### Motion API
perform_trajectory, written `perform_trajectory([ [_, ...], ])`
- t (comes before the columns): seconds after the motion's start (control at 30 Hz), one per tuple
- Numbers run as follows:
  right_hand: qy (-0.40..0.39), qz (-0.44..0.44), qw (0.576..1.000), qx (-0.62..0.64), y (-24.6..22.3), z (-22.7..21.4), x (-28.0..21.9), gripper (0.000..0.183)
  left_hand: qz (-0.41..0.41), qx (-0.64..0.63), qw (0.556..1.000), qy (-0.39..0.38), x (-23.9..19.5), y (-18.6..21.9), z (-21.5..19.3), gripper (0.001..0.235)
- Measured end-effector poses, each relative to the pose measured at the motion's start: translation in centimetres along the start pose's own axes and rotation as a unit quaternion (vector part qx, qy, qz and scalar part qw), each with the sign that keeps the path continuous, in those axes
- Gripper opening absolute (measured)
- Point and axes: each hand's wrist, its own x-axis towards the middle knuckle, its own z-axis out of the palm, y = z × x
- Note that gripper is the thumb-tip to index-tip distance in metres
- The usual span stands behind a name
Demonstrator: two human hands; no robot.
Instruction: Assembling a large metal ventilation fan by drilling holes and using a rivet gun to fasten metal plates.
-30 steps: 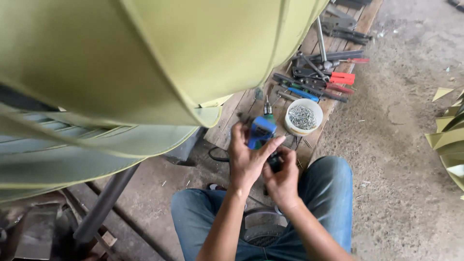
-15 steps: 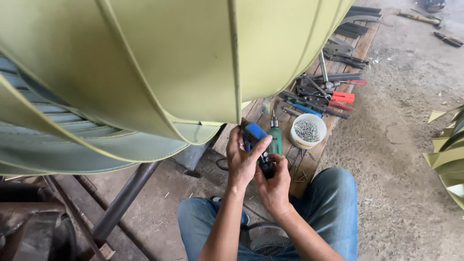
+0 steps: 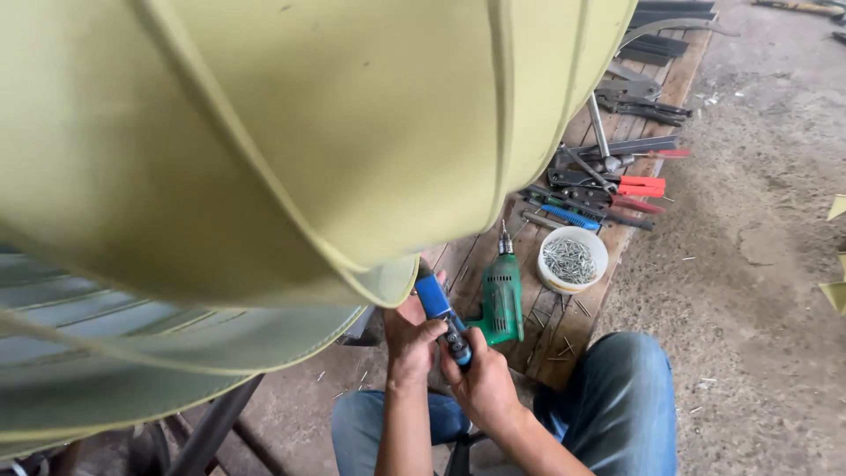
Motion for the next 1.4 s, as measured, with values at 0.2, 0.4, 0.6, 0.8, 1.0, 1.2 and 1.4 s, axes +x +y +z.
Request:
perform_trajectory([
  [0.2,-0.005,-0.013,1.000,-0.015,1.9,-0.6,2.0,0.033,-0.008,-0.088,0.996,0.009,0.5,0.2,0.7,0.113],
  [0.4,-0.029,-0.103,0.994,-0.025,3.3,-1.4,4.1,0.032,-0.054,-0.018,0.998,-0.028,0.1,-2.4,-1.6,0.097],
  [0.6,-0.049,0.022,0.997,0.057,-1.0,-2.2,3.5,0.025,-0.019,0.023,0.999,0.025,-0.1,-4.5,-1.8,0.064],
  [0.8,-0.028,0.024,0.999,-0.019,-1.2,-3.1,3.5,0.020,0.000,0.040,0.998,0.057,0.7,-0.7,3.4,0.065],
  [1.0,0.032,-0.073,0.994,-0.074,-0.2,-3.1,4.7,0.045,0.061,-0.011,0.993,0.102,1.8,1.9,6.2,0.072],
  [1.2,-0.175,0.028,0.979,0.103,2.8,-1.8,6.1,0.070,0.077,0.034,0.988,0.126,1.7,1.2,5.6,0.084],
  [1.4,0.003,-0.084,0.994,0.063,5.5,0.5,7.1,0.052,0.053,-0.029,0.989,0.137,1.9,2.5,6.5,0.098],
])
